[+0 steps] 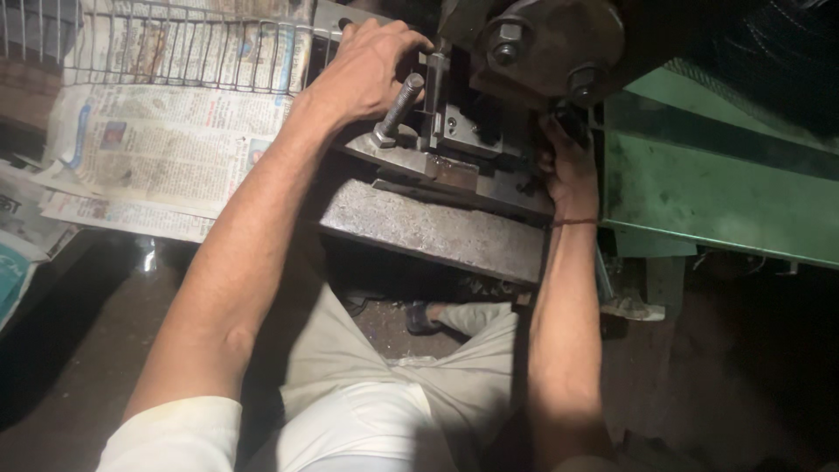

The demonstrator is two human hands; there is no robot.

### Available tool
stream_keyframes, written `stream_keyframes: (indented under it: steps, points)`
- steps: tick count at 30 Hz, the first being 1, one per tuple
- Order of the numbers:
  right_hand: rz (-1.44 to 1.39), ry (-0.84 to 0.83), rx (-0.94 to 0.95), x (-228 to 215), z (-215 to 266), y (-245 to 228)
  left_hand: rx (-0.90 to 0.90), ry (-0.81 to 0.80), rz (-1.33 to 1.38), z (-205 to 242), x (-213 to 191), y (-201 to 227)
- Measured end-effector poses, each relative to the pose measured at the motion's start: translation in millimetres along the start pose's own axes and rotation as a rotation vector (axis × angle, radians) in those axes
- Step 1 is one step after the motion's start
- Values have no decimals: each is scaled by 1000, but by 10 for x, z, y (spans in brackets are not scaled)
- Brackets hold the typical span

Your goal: The person sits on the floor and operates a manual metal press machine to cut a wire mesh grid. They feed the mesh into the press, use a foot pedal to activate the cutting mechanism, and remove the cut pieces. The person also handles a metal sheet, placing it into the press and adjusting it.

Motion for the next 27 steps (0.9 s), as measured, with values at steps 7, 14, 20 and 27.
stream_keyframes:
  steps: [7, 14, 20, 27]
  points:
    - [-4, 16, -46, -16, 48, -45, -38, -55, 17, 27, -13, 35]
    - [-31, 42, 81, -75, -44, 134, 2, -13, 29, 32, 4, -21]
    - [-21, 14, -69, -120, -48, 20, 49, 10, -13, 7, -16, 21]
    - [44, 70, 35, -431, -406, 146, 15, -91, -100, -51, 36, 50]
Point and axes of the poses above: each hand's wrist, its own z-axis away from the middle knuckle, its own x-axis out of the palm, y = z × x, the point moved 9 cm from there along -z, towards the middle knuckle, and after that the axes turned 9 degrees about y, right-handed, at the moved point
